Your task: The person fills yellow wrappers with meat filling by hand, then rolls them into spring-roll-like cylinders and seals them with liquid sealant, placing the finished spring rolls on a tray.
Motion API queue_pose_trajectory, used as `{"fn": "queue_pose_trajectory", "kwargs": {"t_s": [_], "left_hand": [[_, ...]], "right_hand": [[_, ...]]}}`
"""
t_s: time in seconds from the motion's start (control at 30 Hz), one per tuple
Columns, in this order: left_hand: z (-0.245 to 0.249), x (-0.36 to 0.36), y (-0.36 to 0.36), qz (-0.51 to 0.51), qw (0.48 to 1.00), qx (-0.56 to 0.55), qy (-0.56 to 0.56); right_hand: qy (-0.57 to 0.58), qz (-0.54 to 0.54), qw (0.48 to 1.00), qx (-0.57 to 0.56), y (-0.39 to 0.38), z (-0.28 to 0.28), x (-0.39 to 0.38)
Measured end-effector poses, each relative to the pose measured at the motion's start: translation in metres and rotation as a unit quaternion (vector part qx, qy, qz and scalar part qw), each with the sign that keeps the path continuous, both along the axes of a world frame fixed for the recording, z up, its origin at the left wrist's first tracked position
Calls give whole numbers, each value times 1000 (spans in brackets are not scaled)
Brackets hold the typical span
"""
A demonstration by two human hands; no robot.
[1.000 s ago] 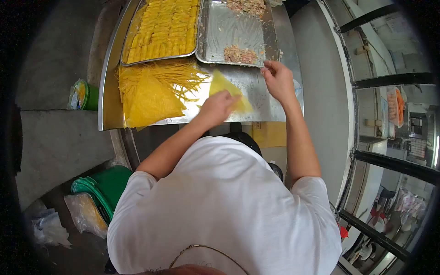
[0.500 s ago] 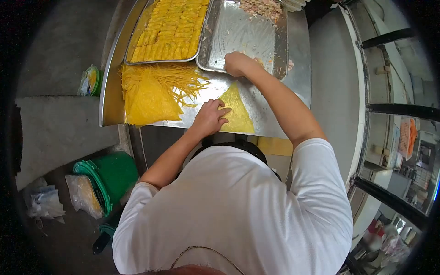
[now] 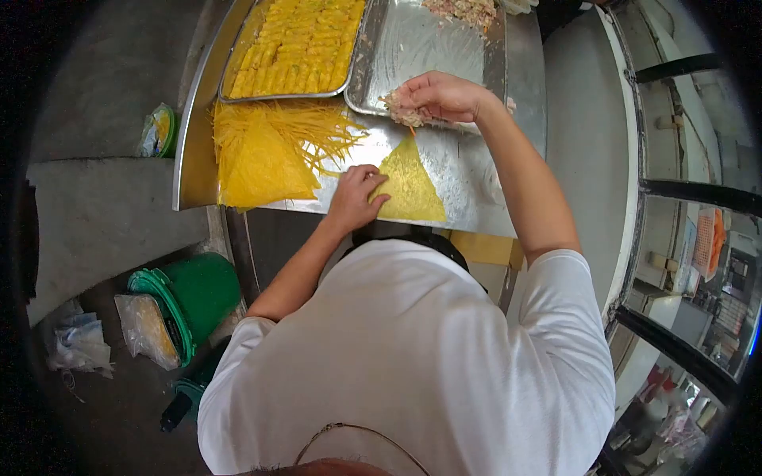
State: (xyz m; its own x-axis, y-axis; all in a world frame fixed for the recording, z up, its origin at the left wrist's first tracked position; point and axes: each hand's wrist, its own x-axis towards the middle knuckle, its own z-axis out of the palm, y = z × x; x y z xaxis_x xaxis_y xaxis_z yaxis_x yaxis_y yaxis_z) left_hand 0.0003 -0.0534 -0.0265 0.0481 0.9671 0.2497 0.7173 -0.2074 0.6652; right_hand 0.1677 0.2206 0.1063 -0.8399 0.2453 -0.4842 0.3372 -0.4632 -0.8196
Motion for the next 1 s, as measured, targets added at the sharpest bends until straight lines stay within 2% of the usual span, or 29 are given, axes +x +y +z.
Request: {"fn": "queue_pose_trajectory", "kwargs": {"t_s": [0.07, 0.1, 0.17, 0.2, 0.23, 0.3, 0.33, 0.37, 0.4, 0.43, 0.5, 0.6, 0.73, 0.83, 0.9, 1.0], "left_hand": [[-10, -9, -7, 18, 999, 7, 30], [-14, -13, -8, 10, 1000, 7, 13], [-6, -21, -8, -23, 999, -16, -24], [-6, -24, -8, -25, 999, -18, -26], [-7, -28, -9, -33, 998, -29, -35], [-8, -32, -9, -41, 997, -39, -43], [-9, -33, -9, -46, 997, -35, -44], [-9, -34, -9, -51, 997, -32, -44], [-11, -34, -9, -53, 997, -33, -44], [-12, -35, -9, -57, 997, -20, -41], [-15, -37, -12, -61, 997, -11, -40], [-17, -38, -8, -63, 997, -11, -42], [-17, -41, -8, -67, 997, -9, -41], [-16, -40, -8, -67, 997, -8, -40], [-16, -40, -8, -63, 997, -10, -37], [-16, -41, -9, -66, 997, -19, -37]], "right_hand": [[10, 13, 997, 77, -28, -15, 12], [5, 11, 998, 68, -48, -20, 17], [-90, 34, 964, 246, -87, -23, 20], [-85, 56, 938, 332, -101, -48, 24], [-88, 55, 938, 330, -120, -49, 22], [-135, 71, 898, 413, -159, -46, 15], [-136, 70, 898, 412, -170, -63, 18], [-117, 46, 858, 497, -182, -88, 23], [-96, 20, 810, 578, -192, -90, 20], [-96, 19, 811, 577, -197, -89, 22], [-122, -37, 745, 655, -209, -82, 28], [-75, -27, 736, 672, -211, -102, 35], [-78, -6, 739, 669, -210, -105, 38], [-77, -62, 721, 686, -214, -99, 43], [-113, -84, 794, 591, -214, -102, 46], [-76, -110, 774, 619, -216, -91, 44]]}}
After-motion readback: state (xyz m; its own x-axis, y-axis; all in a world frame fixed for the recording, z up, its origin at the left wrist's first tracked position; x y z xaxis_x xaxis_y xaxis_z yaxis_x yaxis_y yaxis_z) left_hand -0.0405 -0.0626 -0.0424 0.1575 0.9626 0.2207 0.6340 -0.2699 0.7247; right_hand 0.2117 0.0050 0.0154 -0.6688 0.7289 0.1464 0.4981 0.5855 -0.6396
